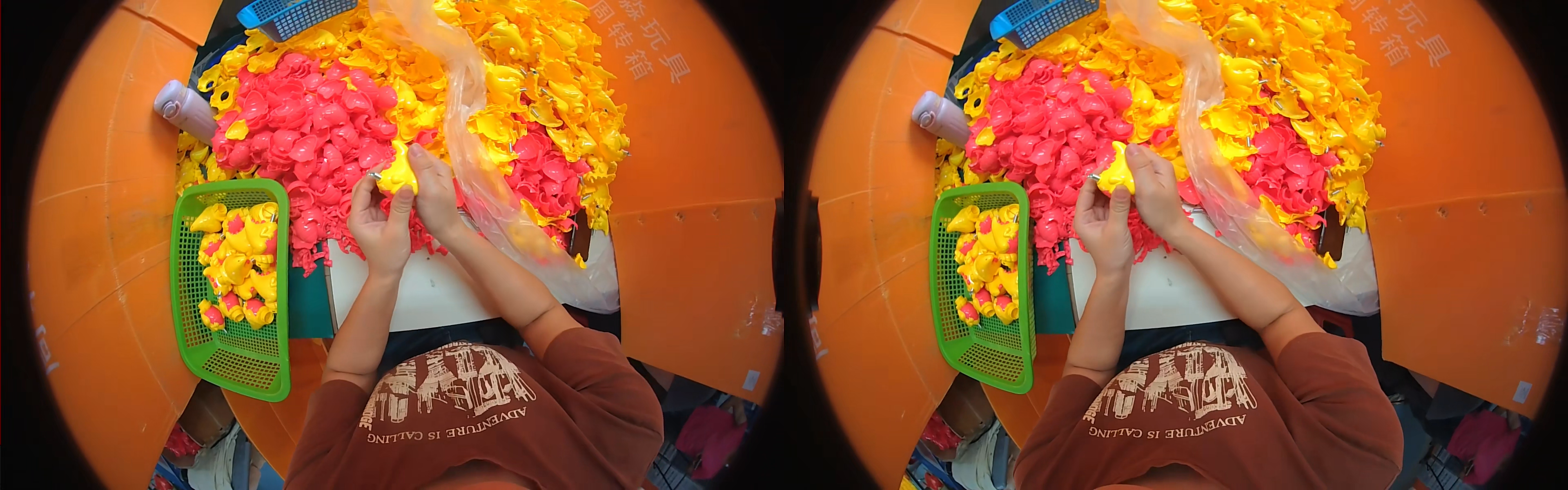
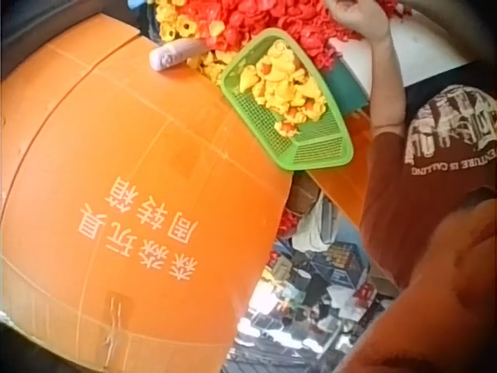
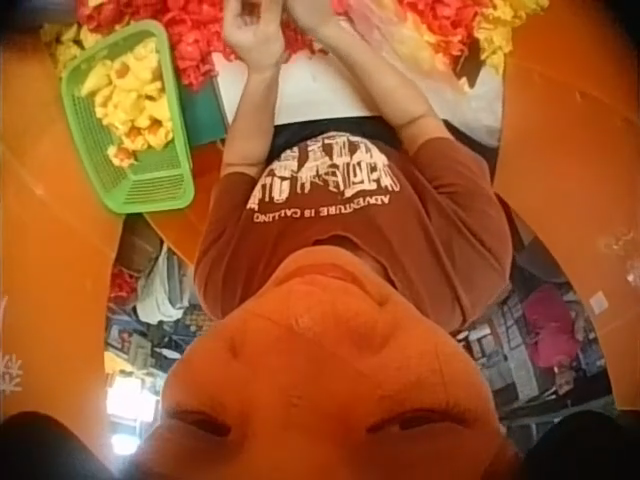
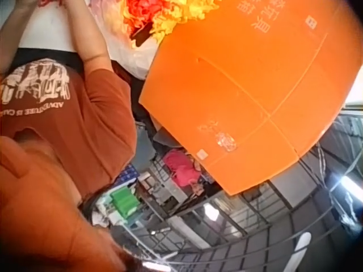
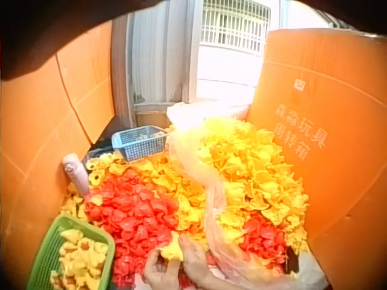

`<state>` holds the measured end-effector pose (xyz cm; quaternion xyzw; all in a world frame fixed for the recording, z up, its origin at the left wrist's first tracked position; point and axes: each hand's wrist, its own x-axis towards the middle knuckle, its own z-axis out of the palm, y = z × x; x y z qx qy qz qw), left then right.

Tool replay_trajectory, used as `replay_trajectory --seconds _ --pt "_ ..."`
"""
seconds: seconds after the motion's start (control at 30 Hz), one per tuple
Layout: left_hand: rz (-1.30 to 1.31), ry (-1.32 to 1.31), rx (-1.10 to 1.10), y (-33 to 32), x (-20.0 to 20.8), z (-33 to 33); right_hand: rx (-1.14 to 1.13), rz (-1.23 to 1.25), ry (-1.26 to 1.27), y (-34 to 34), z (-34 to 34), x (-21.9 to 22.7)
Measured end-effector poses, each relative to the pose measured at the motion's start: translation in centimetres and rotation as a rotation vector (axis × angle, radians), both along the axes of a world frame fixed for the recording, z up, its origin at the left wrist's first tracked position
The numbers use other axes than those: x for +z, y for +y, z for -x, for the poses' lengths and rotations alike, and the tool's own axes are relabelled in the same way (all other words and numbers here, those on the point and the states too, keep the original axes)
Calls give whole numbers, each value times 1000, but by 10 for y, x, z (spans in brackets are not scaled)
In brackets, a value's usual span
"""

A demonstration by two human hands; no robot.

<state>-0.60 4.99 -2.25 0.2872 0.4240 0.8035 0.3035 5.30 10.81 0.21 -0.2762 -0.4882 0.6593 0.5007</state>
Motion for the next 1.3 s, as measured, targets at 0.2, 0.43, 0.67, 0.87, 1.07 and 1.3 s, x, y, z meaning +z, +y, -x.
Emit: replay_trajectory --seconds 0.2,0.43,0.67,0.87,1.07,1.3 --pt "-10 292 42 1 1 -14 52 21 17 0 -18 4" --pt "77 132 381 -36 19 48 -252 -680 -743 44 -46 32" --pt "-154 -510 -46 -30 14 65 -526 -861 -1236 85 -68 3" --pt "-109 -769 -684 11 26 14 -22 -1279 -940 20 -56 34" --pt "215 -342 -212 14 -4 32 296 -801 -1137 20 -84 11" --pt "239 -174 -59 9 1 25 304 -934 -1536 4 -79 -14"
